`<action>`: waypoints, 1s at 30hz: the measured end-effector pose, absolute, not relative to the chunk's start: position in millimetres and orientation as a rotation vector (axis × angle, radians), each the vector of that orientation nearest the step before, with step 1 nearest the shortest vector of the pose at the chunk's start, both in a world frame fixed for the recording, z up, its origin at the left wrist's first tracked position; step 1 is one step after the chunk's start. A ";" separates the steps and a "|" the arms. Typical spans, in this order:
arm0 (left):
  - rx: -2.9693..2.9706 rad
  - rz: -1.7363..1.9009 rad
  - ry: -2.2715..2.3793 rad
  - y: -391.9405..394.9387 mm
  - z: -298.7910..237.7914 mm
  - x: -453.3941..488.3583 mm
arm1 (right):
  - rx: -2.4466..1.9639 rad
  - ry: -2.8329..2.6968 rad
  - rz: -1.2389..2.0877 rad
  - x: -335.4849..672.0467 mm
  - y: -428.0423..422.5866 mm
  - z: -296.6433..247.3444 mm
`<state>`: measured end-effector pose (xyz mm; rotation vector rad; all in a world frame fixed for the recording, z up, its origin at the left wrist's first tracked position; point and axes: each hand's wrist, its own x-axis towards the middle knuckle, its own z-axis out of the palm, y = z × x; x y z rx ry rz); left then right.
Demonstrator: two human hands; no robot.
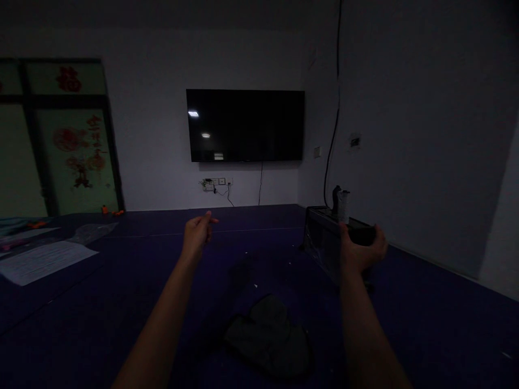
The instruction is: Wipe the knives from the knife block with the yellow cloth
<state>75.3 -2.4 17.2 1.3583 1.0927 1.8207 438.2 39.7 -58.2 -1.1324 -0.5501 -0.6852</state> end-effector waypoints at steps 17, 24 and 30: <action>1.539 1.700 1.294 2.8 14.0 74.8 | -1.138 -0.605 -0.683 438.8 56.8 -61.6; 1.590 1.666 1.365 10.4 7.8 74.0 | -1.237 -0.587 -0.633 431.2 50.6 -61.7; 1.631 1.674 1.407 15.5 4.8 72.0 | -1.128 -0.637 -0.883 401.0 21.0 -24.2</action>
